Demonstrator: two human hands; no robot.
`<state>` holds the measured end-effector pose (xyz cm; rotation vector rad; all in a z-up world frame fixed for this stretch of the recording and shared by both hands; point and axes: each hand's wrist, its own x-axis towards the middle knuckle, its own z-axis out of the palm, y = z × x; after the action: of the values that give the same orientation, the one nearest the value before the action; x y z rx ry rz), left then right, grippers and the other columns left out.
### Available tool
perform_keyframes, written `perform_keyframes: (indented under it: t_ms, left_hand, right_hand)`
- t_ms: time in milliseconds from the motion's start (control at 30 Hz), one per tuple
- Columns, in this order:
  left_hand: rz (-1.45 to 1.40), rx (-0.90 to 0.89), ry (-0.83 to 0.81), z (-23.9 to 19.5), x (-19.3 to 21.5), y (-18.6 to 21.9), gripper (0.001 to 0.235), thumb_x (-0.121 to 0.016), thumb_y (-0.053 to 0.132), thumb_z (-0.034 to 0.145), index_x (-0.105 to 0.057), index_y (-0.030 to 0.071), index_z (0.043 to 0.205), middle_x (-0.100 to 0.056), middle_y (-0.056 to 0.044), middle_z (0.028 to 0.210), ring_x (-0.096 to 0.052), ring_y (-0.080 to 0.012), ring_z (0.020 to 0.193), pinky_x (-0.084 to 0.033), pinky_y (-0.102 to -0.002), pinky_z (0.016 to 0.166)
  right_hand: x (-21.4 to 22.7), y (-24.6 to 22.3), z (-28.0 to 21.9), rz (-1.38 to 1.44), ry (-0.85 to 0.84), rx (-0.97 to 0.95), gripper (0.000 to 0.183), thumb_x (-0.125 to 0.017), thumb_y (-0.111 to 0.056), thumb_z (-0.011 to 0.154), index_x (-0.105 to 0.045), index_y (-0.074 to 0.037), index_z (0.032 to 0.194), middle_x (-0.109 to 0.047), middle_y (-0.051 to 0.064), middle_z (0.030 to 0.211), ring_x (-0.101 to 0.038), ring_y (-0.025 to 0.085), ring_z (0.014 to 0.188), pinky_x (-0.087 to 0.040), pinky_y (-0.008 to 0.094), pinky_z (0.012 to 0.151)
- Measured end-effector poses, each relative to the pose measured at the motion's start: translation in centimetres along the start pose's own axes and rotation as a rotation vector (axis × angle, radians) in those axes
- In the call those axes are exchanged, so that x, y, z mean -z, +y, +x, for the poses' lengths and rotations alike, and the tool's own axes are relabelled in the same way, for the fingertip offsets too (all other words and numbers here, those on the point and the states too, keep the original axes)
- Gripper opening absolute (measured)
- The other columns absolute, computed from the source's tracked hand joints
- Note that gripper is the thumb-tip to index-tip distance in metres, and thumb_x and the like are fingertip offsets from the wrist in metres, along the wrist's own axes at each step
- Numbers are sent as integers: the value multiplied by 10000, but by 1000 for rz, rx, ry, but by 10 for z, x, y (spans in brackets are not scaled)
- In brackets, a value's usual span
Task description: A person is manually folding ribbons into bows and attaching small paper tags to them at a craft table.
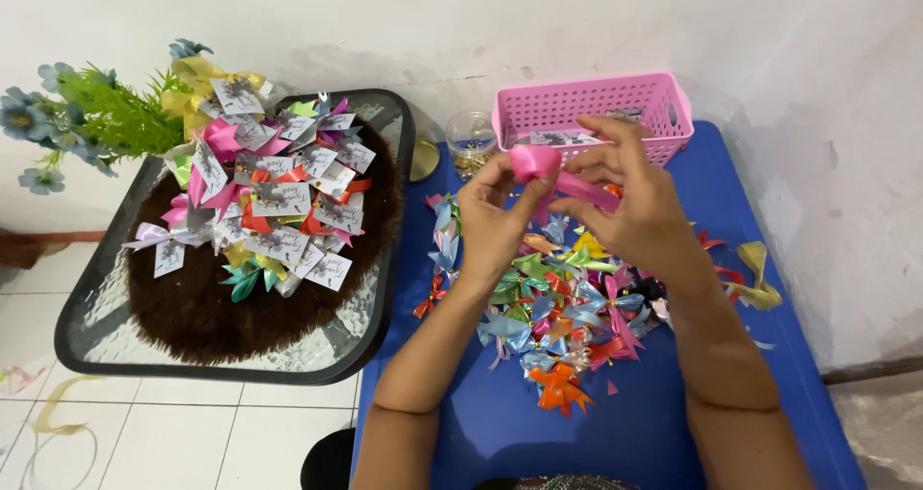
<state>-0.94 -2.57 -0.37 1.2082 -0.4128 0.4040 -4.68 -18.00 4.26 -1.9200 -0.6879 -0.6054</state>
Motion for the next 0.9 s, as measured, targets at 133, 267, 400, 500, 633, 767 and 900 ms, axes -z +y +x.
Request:
perform_keyframes:
  t_ms: [133, 267, 400, 500, 633, 767, 900]
  left_hand:
    - [-13, -13, 22, -1, 0, -9, 291, -899, 16, 728, -726, 54, 959, -710, -37, 861, -647, -91, 874, -547, -288, 878]
    - [-42, 30, -24, -1, -2, -5, 292, -880, 44, 782, -743, 73, 1038, -725, -27, 910, -644, -81, 917, -561, -304, 882]
    - [-100, 60, -138, 0, -1, 2, 349, -851, 72, 854, -720, 56, 1178, -750, -84, 1044, -697, -139, 1009, -585, -331, 919]
    - [-235, 90, -286, 1, 2, 12, 423, -779, 24, 911, -650, 19, 1313, -722, -92, 1179, -700, -155, 1106, -592, -327, 979]
    - [-275, 61, -528, 11, 21, -4, 411, -672, -32, 955, -614, -9, 1362, -633, -188, 1289, -704, -236, 1033, -599, -404, 963]
    - [-277, 23, -642, 14, 26, -6, 365, -598, -92, 974, -615, -39, 1334, -576, -168, 1331, -699, -245, 1073, -587, -414, 968]
    - [-335, 51, -739, 15, 33, -15, 350, -530, -134, 984, -615, -45, 1312, -549, -162, 1336, -685, -258, 1107, -556, -467, 991]
  right_hand:
    - [-13, 7, -1, 77, 21, -27, 795, -812, 108, 819, -408, 23, 1499, -698, 209, 927, -743, 365, 869, -587, 501, 826]
    - [-11, 10, -2, 123, 90, -74, 678, -719, 186, 866, -449, 19, 1466, -696, 191, 878, -727, 317, 813, -596, 481, 829]
    - [-3, 16, -2, 189, 74, -92, 575, -692, 157, 900, -474, 35, 1418, -704, 212, 877, -727, 287, 718, -608, 426, 753]
    - [5, 19, -2, 331, 19, -143, 531, -695, 114, 885, -497, 42, 1372, -714, 225, 940, -737, 240, 716, -630, 377, 733]
    - [13, 20, 0, 427, -31, -170, 472, -696, 111, 854, -560, 48, 1301, -690, 225, 989, -728, 247, 669, -632, 379, 659]
    - [16, 20, -3, 502, -102, -203, 421, -685, 89, 865, -576, 55, 1270, -707, 199, 876, -708, 190, 633, -617, 316, 617]
    - [21, 22, -6, 565, -146, -246, 319, -696, 63, 889, -610, 25, 1194, -727, 161, 884, -695, 135, 658, -604, 287, 583]
